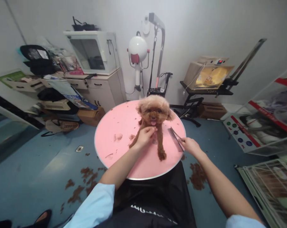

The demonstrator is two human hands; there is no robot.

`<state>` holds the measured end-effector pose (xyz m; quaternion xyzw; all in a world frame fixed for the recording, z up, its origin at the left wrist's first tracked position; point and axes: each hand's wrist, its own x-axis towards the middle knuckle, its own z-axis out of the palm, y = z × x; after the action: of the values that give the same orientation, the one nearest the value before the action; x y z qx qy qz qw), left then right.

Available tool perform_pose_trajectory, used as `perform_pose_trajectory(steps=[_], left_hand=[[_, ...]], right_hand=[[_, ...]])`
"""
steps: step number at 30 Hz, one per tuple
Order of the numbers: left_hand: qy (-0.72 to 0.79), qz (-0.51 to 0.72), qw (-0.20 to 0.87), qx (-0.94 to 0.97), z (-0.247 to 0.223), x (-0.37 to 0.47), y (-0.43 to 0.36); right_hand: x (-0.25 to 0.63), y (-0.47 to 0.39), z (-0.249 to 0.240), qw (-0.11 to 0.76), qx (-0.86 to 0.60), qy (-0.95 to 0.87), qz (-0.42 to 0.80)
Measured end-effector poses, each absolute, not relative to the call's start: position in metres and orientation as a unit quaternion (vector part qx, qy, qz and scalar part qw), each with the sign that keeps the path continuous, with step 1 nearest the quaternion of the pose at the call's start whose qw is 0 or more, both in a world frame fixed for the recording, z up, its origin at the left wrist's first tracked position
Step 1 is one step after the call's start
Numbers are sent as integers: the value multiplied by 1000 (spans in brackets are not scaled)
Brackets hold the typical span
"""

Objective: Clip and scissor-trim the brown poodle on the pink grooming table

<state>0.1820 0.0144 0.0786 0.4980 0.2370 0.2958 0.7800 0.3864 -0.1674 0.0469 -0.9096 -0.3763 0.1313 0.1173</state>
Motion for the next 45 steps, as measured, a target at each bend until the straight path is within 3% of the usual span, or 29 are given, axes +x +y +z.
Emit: perform_pose_trajectory(steps=[6,11,18,22,25,29,45], left_hand=[[268,302,773,490,116,210,33],[268,329,676,602,137,197,55],[278,295,337,850,185,171,71],[276,239,238,900,207,166,71],[264,206,214,918,216,165,68],[248,198,200,927,217,165,68],[217,196,233,928,203,160,75]], right_hand=[[349,-181,65,306,-782,-355,411],[313,-189,57,413,-626,-334,571],[213,-108,19,584,-593,-334,443],[162,-16,23,684,-538,-356,341],[148,38,39,742,-551,-272,267],[148,71,61,751,-562,-255,234],[136,62,68,754,-572,-232,226]])
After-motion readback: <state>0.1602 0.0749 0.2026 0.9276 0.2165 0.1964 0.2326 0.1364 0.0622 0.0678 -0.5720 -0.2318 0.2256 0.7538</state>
